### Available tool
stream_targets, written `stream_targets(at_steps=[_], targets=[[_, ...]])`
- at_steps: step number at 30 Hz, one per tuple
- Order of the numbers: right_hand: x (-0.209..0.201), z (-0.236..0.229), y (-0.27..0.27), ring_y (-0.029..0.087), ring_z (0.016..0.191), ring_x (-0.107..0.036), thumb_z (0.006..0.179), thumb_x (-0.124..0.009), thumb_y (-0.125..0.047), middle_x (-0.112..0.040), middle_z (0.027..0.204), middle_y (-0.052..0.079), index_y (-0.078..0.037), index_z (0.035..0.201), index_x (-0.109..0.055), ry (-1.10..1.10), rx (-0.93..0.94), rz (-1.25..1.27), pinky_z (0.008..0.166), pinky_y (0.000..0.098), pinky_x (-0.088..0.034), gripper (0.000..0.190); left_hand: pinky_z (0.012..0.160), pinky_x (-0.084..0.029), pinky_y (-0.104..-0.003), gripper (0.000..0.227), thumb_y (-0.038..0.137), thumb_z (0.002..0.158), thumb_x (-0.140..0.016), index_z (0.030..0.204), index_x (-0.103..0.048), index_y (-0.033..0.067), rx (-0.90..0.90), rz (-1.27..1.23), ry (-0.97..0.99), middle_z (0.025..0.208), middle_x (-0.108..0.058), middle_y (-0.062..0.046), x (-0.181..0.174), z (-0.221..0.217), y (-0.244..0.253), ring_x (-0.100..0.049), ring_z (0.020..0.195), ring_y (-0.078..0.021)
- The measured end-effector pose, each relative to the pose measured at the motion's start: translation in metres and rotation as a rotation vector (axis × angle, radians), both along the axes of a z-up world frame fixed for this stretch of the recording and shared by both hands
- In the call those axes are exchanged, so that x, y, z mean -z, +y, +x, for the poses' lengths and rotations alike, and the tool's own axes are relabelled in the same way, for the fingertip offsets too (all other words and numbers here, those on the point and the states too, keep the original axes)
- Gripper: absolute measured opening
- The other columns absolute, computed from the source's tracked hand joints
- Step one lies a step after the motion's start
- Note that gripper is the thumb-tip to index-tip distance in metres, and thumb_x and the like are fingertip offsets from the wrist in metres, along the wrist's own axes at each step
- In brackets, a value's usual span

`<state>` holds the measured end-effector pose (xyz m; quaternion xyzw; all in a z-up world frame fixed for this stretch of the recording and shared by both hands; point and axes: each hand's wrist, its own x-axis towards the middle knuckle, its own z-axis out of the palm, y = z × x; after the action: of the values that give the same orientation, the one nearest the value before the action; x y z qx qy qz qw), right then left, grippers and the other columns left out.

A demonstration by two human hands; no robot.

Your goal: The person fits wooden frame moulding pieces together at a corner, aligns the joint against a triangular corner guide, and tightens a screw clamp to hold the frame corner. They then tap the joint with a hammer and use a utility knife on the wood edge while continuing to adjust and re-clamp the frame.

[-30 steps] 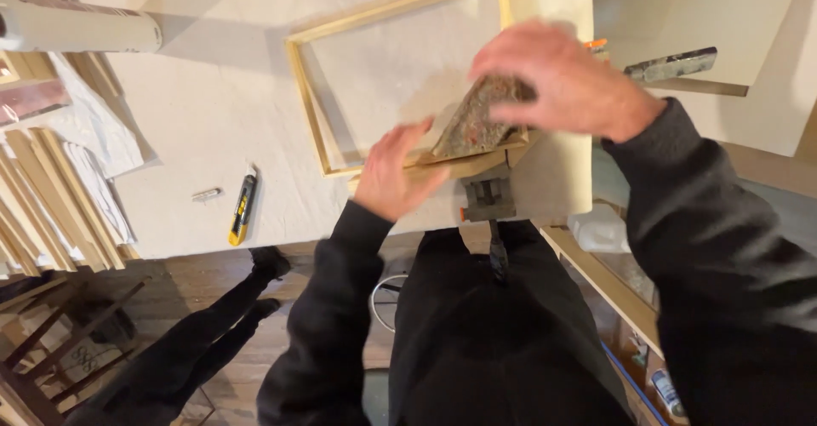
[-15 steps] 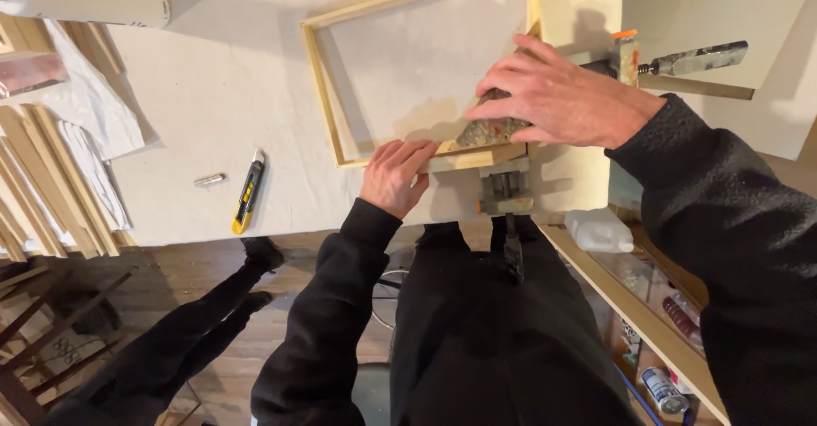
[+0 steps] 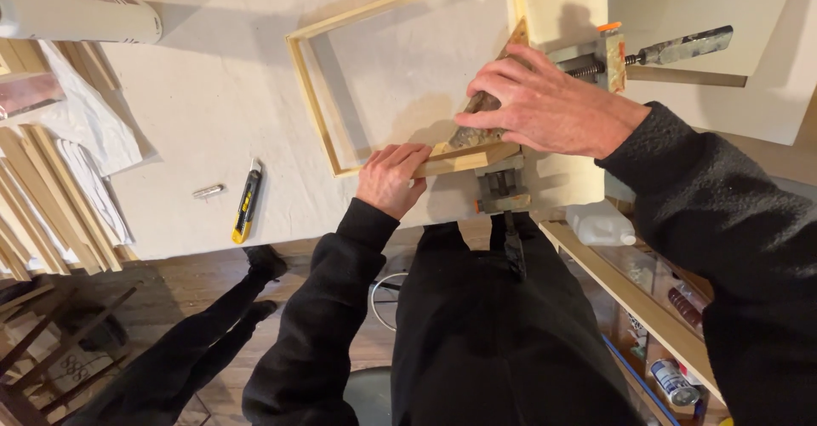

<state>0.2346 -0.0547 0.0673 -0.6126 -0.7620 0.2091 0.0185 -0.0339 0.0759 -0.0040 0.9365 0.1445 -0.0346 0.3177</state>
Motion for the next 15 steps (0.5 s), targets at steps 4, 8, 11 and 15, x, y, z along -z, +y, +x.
stream_targets(at_steps=[4, 8, 11, 15], targets=[[0.007, -0.003, -0.003, 0.023, 0.129, -0.050, 0.080, -0.077, -0.020, -0.056, 0.130, 0.008, -0.026, 0.140, -0.060, -0.080, -0.020, 0.036, 0.118, 0.0528, -0.034, 0.062, 0.090, -0.054, -0.040, 0.050, 0.007, 0.071, -0.079, 0.120, -0.070, 0.0102, -0.002, -0.016, 0.008, 0.117, -0.070, -0.001, -0.002, 0.000, 0.001, -0.067, 0.106, -0.0239], [0.005, -0.006, -0.006, 0.026, 0.128, -0.051, 0.086, -0.069, -0.011, -0.057, 0.128, 0.012, -0.024, 0.140, -0.060, -0.076, -0.007, 0.050, 0.113, 0.0575, -0.038, 0.057, 0.090, -0.054, -0.040, 0.052, 0.007, 0.068, -0.079, 0.119, -0.071, 0.0103, -0.004, -0.008, 0.005, 0.116, -0.071, -0.001, 0.000, 0.000, 0.000, -0.067, 0.104, -0.0240], [0.006, -0.009, -0.007, 0.025, 0.129, -0.051, 0.085, -0.069, -0.009, -0.057, 0.130, 0.011, -0.025, 0.139, -0.060, -0.121, 0.001, 0.091, 0.113, 0.0578, -0.039, 0.057, 0.088, -0.054, -0.039, 0.049, 0.007, 0.071, -0.079, 0.119, -0.071, 0.0105, -0.017, -0.018, 0.007, 0.116, -0.071, 0.000, 0.000, 0.000, -0.002, -0.067, 0.105, -0.0231], [0.002, -0.011, -0.007, 0.024, 0.129, -0.050, 0.085, -0.068, -0.006, -0.056, 0.129, 0.009, -0.026, 0.141, -0.060, -0.137, 0.005, 0.097, 0.114, 0.0574, -0.039, 0.060, 0.089, -0.054, -0.039, 0.049, 0.007, 0.070, -0.079, 0.118, -0.072, 0.0112, -0.034, -0.015, -0.012, 0.115, -0.072, 0.001, 0.001, 0.001, -0.001, -0.067, 0.105, -0.0227]])
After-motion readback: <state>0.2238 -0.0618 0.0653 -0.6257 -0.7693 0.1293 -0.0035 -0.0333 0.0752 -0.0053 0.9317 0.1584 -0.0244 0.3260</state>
